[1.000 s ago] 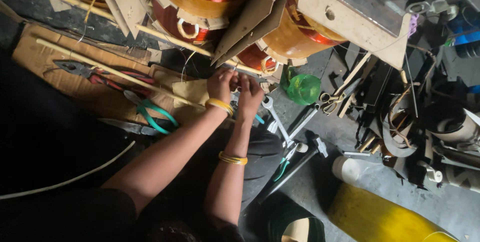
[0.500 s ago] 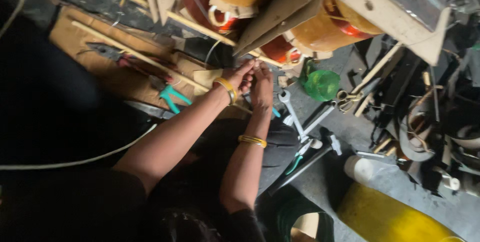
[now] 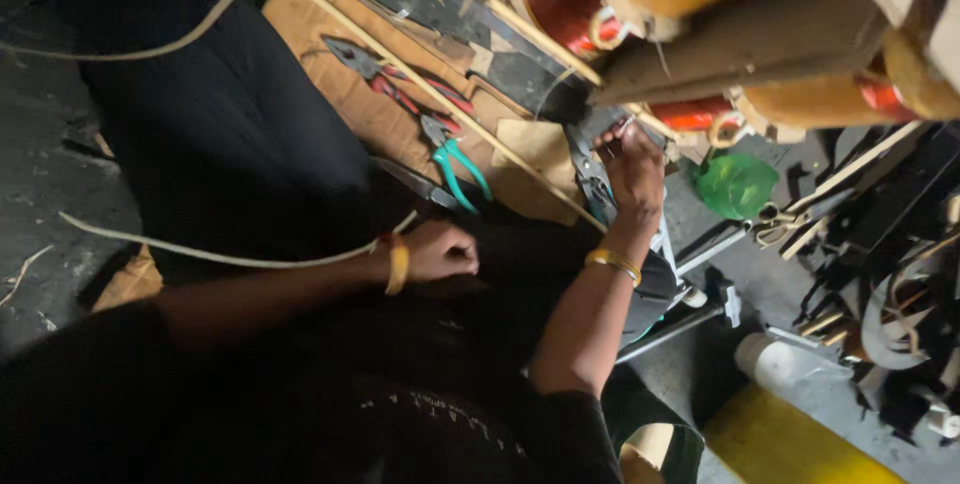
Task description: The person sits on the floor of a workshop and winds copper wire by hand onto transformer coil bobbins mounted on a wooden frame, guiding the wire around the coil and pulling it taut. They occasionally use pliers to cut or grip the wire and adjust the wound coils.
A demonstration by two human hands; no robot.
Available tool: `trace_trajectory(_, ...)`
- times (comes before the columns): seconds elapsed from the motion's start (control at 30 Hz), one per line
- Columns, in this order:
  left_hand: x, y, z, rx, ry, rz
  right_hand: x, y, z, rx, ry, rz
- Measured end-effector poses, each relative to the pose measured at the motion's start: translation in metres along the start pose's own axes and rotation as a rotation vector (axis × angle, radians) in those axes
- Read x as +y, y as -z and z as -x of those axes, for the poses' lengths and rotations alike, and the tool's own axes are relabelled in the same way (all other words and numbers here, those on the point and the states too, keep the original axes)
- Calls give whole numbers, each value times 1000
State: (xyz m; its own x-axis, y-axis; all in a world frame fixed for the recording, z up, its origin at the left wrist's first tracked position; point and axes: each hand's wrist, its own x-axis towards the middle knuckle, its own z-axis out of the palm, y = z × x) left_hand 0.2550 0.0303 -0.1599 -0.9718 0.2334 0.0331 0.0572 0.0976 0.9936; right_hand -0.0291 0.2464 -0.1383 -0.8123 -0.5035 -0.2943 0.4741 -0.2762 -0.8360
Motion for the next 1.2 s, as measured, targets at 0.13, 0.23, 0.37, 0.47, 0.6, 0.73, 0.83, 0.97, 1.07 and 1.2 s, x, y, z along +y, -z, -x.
trace_trajectory(0.13, -7, 21, 13, 41, 180, 29, -5, -11, -2, 88, -37, 33)
trace_trajectory(0.23, -9, 34, 9, 140, 188, -6, -16, -20, -3, 337, -104, 184)
trace_trajectory(0.37, -10, 50, 9, 167, 128, -123, -31, -36, -5, 542, -65, 560)
trace_trajectory(0.47, -6, 55, 13, 200, 151, -128, -27, -61, -2, 667, 30, 557)
trace_trajectory(0.6, 4, 51, 14, 266, 135, 190, 8, -110, 27, 792, 643, 1392)
trace_trajectory(0.73, 17, 56, 16, 393, 247, 745, 85, -167, 95, 623, 530, 1511)
trace_trajectory(0.83, 31, 68, 12, 507, 170, 675, 122, -194, 102, 236, 277, 1542)
trace_trajectory(0.97, 55, 98, -7, 565, 67, 593, 139, -210, 70, 136, 307, 1862)
trace_trajectory(1.07, 76, 121, -17, 603, 52, 357, 133, -201, 80, 139, 276, 1759)
trace_trajectory(1.2, 86, 129, -70, 551, 90, 280, 120, -156, 120, 506, 42, 1151)
